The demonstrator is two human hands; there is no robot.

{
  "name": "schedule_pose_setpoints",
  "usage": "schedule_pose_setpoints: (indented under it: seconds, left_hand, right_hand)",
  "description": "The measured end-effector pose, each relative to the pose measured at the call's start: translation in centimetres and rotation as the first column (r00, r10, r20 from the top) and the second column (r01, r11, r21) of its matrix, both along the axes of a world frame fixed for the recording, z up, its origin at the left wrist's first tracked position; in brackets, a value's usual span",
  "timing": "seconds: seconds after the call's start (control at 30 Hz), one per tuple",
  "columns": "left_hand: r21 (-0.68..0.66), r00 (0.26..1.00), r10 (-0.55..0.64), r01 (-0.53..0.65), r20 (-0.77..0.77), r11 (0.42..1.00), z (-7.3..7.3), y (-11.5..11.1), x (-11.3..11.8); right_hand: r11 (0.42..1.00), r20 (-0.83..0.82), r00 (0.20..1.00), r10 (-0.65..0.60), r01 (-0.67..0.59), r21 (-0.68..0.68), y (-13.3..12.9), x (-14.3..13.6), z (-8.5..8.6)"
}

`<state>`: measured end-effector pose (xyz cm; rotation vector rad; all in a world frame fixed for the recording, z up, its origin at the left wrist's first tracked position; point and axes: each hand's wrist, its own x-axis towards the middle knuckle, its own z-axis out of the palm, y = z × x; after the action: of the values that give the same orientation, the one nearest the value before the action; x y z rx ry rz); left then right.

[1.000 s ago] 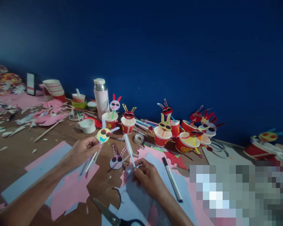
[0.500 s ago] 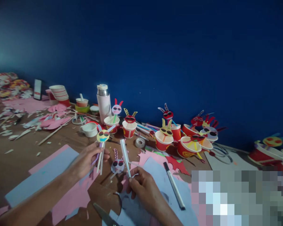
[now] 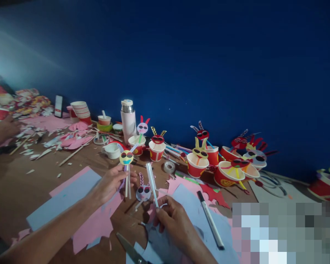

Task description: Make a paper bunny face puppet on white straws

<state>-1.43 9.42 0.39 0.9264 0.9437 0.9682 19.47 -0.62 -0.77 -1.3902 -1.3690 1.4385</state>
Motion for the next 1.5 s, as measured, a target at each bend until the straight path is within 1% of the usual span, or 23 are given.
schedule_pose_setpoints:
  seconds: [0.17,0.37,0.47,0.53,0.63,0.83,0.9,1.0,1.07,1.1,1.17,1.23,1.3,1.37,1.43,1.5]
  left_hand:
    - [0.024,0.998,-0.025,0.026,-0.059,0.999,-0.6,0.6,-0.6]
    - [0.012,0.986,0.002,0.000,-0.169,1.000,-1.2,1.2,-1.0]
    - [0.001,0.974,0.005,-0.005,-0.225,1.000,-1.3,1.4,-1.0]
    - [0.004,0.969,-0.007,0.008,-0.248,1.000,-1.1,1.6,-1.0]
    - [0.019,0.961,-0.035,0.042,-0.274,0.999,-0.5,1.6,-1.2]
    - [0.051,0.916,-0.121,0.152,-0.382,0.987,1.1,1.0,-1.9]
    - [0.076,0.882,-0.105,0.156,-0.460,0.985,1.4,0.9,-2.4]
    - [0.169,0.796,-0.023,0.157,-0.605,0.973,1.8,0.9,-3.3]
    - [0.253,0.722,0.034,0.198,-0.691,0.947,2.1,0.6,-3.5]
    - [0.291,0.686,0.051,0.239,-0.726,0.926,2.2,0.3,-3.4]
    - [0.346,0.617,0.061,0.354,-0.784,0.869,2.5,-0.5,-2.6]
    - [0.371,0.556,0.049,0.484,-0.830,0.793,2.4,-1.3,-1.3]
    - [0.378,0.497,0.051,0.586,-0.867,0.717,1.9,-2.0,0.1]
    - [0.388,0.446,0.084,0.653,-0.891,0.650,1.0,-2.3,1.2]
    - [0.398,0.408,0.128,0.696,-0.904,0.598,-0.1,-2.3,1.7]
    - [0.405,0.383,0.162,0.725,-0.909,0.558,-0.9,-2.2,1.9]
  right_hand:
    - [1.000,0.000,1.000,0.011,-0.011,0.022,0.1,0.1,-0.2]
    - [1.000,0.014,1.000,-0.008,0.008,0.019,0.1,0.3,0.0]
    - [1.000,0.022,1.000,-0.012,0.012,0.024,0.0,0.3,0.1]
    - [1.000,0.020,1.000,-0.008,0.007,0.029,0.0,0.3,0.1]
    - [0.999,0.019,1.000,-0.010,0.009,0.036,0.1,0.4,0.0]
    - [0.998,-0.020,1.000,-0.009,0.011,0.058,0.2,0.7,0.1]
    - [0.998,-0.032,0.999,-0.003,0.005,0.063,0.2,0.7,0.3]
    - [0.997,-0.053,0.999,0.003,0.001,0.076,0.0,0.7,0.7]
    - [0.997,-0.065,0.998,0.008,-0.003,0.083,0.0,0.7,1.1]
    - [0.996,-0.071,0.997,0.010,-0.004,0.085,-0.1,0.7,1.2]
    - [0.996,-0.079,0.997,0.013,-0.006,0.086,-0.1,0.7,1.4]
    - [0.996,-0.072,0.997,0.012,-0.006,0.086,-0.2,0.7,1.6]
    - [0.997,-0.055,0.999,-0.002,0.006,0.082,-0.3,0.7,1.8]
    - [0.997,-0.045,0.999,-0.020,0.023,0.077,-0.4,0.8,2.1]
    - [0.997,-0.048,0.998,-0.034,0.038,0.072,-0.4,0.8,2.5]
    - [0.997,-0.047,0.998,-0.045,0.048,0.067,-0.5,0.9,2.7]
